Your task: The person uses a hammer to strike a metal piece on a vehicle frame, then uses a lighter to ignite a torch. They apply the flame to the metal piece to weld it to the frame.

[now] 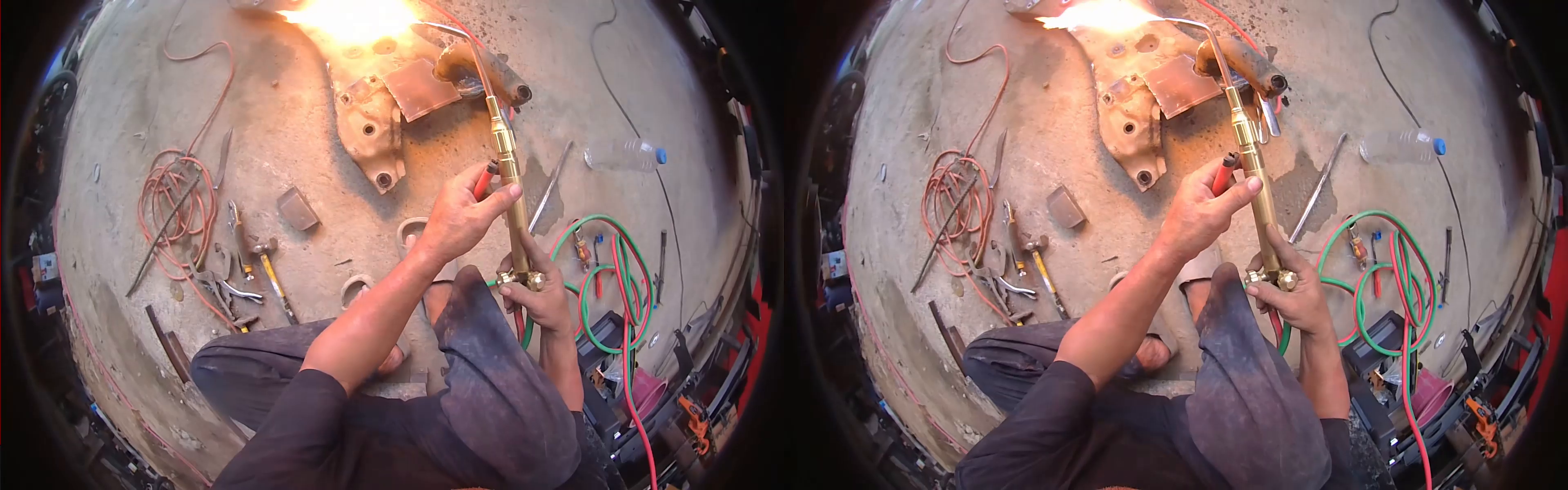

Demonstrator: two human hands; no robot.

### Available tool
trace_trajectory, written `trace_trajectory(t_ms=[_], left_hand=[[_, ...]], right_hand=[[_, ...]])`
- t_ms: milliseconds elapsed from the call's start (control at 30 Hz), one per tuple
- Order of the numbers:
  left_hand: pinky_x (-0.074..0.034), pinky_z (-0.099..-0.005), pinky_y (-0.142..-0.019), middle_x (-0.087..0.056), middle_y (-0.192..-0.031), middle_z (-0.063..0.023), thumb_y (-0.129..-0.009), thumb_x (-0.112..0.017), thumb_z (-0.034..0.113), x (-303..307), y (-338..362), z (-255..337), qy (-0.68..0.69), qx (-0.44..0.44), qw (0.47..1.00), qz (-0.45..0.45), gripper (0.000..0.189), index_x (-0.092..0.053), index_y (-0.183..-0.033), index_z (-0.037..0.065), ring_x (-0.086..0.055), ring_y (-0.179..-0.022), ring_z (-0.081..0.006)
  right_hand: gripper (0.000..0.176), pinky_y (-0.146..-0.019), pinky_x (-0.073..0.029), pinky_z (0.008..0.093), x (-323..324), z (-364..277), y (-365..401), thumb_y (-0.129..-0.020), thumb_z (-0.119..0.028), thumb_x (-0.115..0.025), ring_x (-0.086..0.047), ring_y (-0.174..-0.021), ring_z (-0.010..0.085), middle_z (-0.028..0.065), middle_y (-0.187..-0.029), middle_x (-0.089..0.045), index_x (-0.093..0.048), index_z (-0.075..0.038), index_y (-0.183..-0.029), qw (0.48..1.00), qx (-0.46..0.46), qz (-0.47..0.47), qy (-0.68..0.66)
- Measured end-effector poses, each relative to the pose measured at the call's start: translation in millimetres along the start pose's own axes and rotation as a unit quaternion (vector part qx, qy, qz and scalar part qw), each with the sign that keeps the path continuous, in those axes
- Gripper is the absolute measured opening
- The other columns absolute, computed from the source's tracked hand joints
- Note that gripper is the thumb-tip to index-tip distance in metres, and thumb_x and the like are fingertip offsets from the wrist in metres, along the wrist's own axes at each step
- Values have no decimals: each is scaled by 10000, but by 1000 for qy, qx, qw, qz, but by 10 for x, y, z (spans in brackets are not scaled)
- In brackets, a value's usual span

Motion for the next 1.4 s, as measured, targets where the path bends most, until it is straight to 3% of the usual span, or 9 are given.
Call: trace_trajectory(t_ms=[100,200,267,367,567,1033,1233,1333,1400], left_hand=[[-430,-263,-679,-586,-849,53,-979,-747,286,1,-45,58,11,-4,1000,8,291,-676,-1099,31,-494,-763,-48],[-481,-291,-748,-631,-861,22,-972,-749,281,42,-87,-19,-12,9,1000,17,291,-666,-1029,8,-537,-823,-72],[-475,-294,-732,-628,-842,15,-970,-749,299,66,-124,-85,-33,16,999,29,307,-666,-1015,7,-531,-805,-72],[-293,-231,-465,-473,-735,92,-972,-763,321,42,-179,-120,-7,2,1000,28,272,-651,-1001,75,-377,-560,-9],[-300,-237,-455,-471,-725,87,-982,-751,326,93,-264,-217,-3,-5,999,32,273,-660,-1010,69,-378,-546,-14],[-334,-274,-422,-467,-657,44,-1018,-695,322,182,-291,-519,-14,96,995,19,270,-628,-1003,60,-412,-490,-55],[-324,-273,-418,-450,-634,50,-1042,-651,292,194,-358,-753,65,128,989,17,236,-606,-982,69,-378,-472,-53],[-321,-266,-416,-503,-660,38,-1048,-638,290,234,-345,-852,76,129,988,22,234,-641,-1016,58,-377,-464,-48],[-322,-260,-415,-535,-681,26,-1047,-637,293,241,-375,-864,80,128,988,18,246,-657,-1034,48,-379,-464,-48]], right_hand=[[948,-566,-552,233,-41,-13,-41,-838,110,-772,-650,-726,91,51,-1106,-661,-395,-265,-1622,1000,3,-6,6],[922,-565,-552,236,-65,-33,-66,-848,100,-770,-650,-707,93,61,-1130,-658,-404,-248,-1619,1000,10,-8,16],[877,-564,-552,240,-43,-8,-87,-871,74,-760,-653,-698,98,69,-1145,-656,-407,-221,-1618,1000,7,-2,11],[789,-563,-553,245,17,97,-118,-923,20,-730,-660,-686,108,82,-1162,-654,-406,-174,-1616,1000,-15,11,-2],[726,-558,-557,252,-68,10,-202,-978,-33,-671,-664,-667,116,100,-1196,-649,-373,-152,-1629,999,-24,-2,32],[770,-574,-572,261,-185,62,-267,-971,-60,-693,-661,-675,116,118,-1271,-614,-336,-159,-1645,995,-81,-22,52],[612,-566,-561,250,-87,143,-278,-956,-86,-737,-627,-654,92,94,-1197,-633,-541,-141,-1533,978,-116,129,114],[541,-606,-566,250,-134,92,-324,-957,-78,-729,-643,-751,100,89,-1142,-648,-598,-116,-1480,969,-75,127,197],[560,-777,-557,324,-113,85,-361,-937,-95,-735,-649,-909,190,126,-1086,-646,-594,-96,-1480,954,-12,116,277]])
Point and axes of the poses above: each hand's wrist, its own y-axis away from the middle knuckle, its own x-axis out of the back of the hand, z = x × y, the point moved 10 cm from there along -y, towards the middle knuckle
